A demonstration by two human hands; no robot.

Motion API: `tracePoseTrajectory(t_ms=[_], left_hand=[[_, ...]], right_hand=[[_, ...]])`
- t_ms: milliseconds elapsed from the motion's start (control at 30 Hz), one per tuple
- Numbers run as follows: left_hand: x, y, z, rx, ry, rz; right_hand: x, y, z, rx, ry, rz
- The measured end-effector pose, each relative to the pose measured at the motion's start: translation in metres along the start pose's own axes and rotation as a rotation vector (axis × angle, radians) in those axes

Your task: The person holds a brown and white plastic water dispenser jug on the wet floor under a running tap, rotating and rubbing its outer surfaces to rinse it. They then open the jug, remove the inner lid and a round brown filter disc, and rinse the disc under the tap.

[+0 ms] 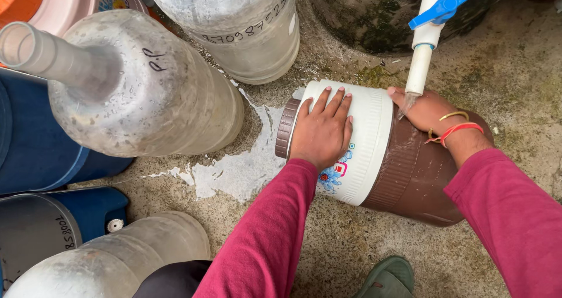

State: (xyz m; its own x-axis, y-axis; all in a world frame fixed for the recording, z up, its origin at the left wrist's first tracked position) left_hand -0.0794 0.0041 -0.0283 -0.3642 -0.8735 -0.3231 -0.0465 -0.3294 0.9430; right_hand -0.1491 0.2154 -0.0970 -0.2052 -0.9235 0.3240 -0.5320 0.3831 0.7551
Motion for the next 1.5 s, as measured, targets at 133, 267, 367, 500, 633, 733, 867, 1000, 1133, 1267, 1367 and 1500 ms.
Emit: tracePoseTrajectory(t_ms=[133, 267, 367, 500, 633, 733, 867, 1000, 1133, 1267, 1367, 1500], left_hand=[[0.003, -0.006, 0.011, -0.029, 0.000, -0.017], [0.004, -0.004, 0.019, -0.076, -0.005, -0.076], [0.005, -0.002, 0.019, -0.079, 0.001, -0.087], [0.000, 0.004, 0.010, -0.098, -0.025, -0.104], [-0.010, 0.009, -0.004, -0.117, -0.044, -0.116], [-0.012, 0.013, -0.015, -0.125, -0.047, -0.125], [-0.016, 0.010, -0.028, -0.074, -0.056, -0.084], [-0.017, 0.006, -0.032, -0.080, -0.048, -0.115], [-0.016, 0.005, -0.034, -0.073, -0.049, -0.103], [-0.013, 0.006, -0.031, -0.060, -0.055, -0.084], [-0.011, 0.004, -0.026, -0.052, -0.046, -0.049], [-0.008, 0.005, -0.021, -0.062, -0.039, -0.067]], right_hand=[[0.030, -0.006, -0.004, -0.164, 0.219, -0.192], [0.045, -0.019, -0.045, -0.322, 0.266, -0.282], [0.075, -0.025, -0.092, -0.577, 0.442, -0.364], [0.075, -0.025, -0.097, -0.514, 0.380, -0.245], [0.064, -0.021, -0.061, -0.300, 0.261, -0.186], [0.072, -0.022, -0.042, -0.228, 0.302, -0.176], [0.076, -0.028, -0.030, -0.114, 0.292, 0.021], [0.074, -0.024, -0.034, -0.172, 0.261, -0.032], [0.079, -0.024, -0.038, -0.186, 0.312, -0.002], [0.077, -0.023, -0.034, -0.193, 0.279, -0.020], [0.057, -0.018, -0.027, -0.149, 0.198, -0.035], [0.007, -0.003, -0.018, -0.081, 0.026, -0.111]])
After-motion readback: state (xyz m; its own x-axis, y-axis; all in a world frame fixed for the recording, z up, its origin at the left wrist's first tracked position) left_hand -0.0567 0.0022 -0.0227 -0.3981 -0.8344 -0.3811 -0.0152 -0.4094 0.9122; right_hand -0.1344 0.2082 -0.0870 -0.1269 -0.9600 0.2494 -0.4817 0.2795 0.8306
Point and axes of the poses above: each hand's wrist, its own z-axis towards the middle knuckle, its own y-axis out of the back of the hand, x = y × z, the point moved 9 cm from there along z, towards the middle knuckle, and after that the axes turned 2 degrees about -y, right-handed, at the moved point
